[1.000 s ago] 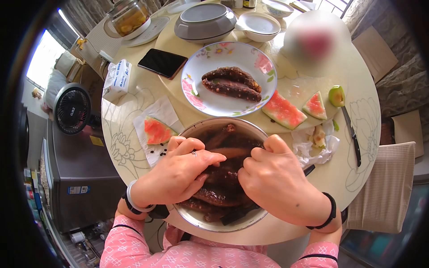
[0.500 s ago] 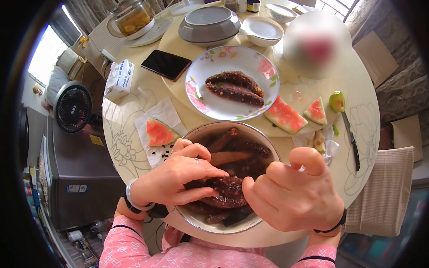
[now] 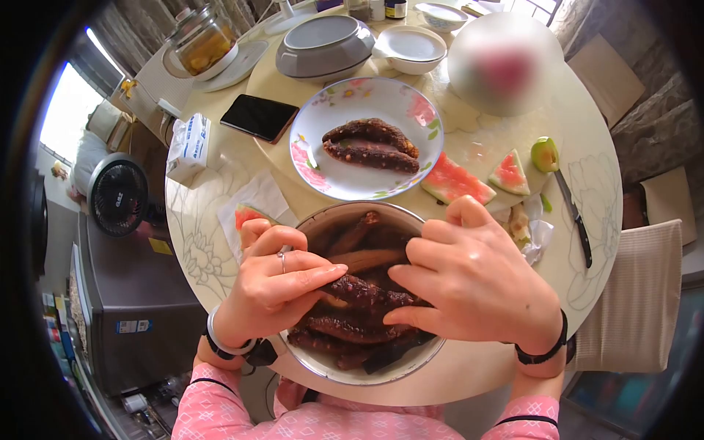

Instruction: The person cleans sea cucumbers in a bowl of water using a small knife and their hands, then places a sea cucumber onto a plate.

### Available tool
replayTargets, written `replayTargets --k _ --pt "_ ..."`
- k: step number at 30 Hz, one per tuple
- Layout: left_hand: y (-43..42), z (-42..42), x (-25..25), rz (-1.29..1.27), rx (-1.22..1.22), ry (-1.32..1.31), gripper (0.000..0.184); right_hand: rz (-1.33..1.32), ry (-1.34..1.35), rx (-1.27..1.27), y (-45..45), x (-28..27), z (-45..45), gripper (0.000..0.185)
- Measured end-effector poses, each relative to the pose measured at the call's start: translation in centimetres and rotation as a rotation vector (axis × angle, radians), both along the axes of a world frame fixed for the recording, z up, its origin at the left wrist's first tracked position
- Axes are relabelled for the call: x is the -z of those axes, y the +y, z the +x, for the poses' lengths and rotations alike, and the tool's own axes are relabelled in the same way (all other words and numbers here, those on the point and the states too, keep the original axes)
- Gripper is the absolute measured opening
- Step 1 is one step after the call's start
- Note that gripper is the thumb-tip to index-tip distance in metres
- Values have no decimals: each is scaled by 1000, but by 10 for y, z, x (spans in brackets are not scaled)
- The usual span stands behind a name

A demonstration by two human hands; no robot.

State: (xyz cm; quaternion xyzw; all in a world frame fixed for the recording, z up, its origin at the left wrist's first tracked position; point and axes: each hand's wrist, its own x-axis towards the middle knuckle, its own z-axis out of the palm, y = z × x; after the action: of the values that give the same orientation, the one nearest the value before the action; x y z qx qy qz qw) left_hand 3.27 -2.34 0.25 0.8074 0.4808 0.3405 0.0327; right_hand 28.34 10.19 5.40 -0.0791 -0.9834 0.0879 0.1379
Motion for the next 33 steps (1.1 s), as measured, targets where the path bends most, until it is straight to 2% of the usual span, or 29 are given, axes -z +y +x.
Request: replayTargets --k 5,7,10,12,16,21,25,29,31,33 --pt "-3 5 -4 52 -30 64 48 -92 2 -3 1 14 -6 35" --pt "-3 6 -5 68 -37 81 49 -62 -12 -31 0 17 -9 28" --pt "-3 7 -5 8 -23 104 48 -52 16 -11 1 18 -6 23" --pt "-2 8 -1 -175 -8 23 49 -17 2 6 0 21 -5 23" --pt "-2 7 -1 -239 -6 2 49 71 -74 25 -4 24 -6 22" --pt "0 6 1 -236 15 136 34 133 -157 28 -13 33 -11 21" --pt "-2 9 -1 -261 17 209 30 161 -226 3 -18 42 -13 19" --pt "-2 10 -3 -257 10 190 28 164 -194 3 -18 37 -14 18" --pt "-2 11 -2 -243 2 159 28 86 -80 19 -20 28 -13 6" --pt "-1 11 2 -182 30 83 37 130 -42 35 -25 27 -13 6"
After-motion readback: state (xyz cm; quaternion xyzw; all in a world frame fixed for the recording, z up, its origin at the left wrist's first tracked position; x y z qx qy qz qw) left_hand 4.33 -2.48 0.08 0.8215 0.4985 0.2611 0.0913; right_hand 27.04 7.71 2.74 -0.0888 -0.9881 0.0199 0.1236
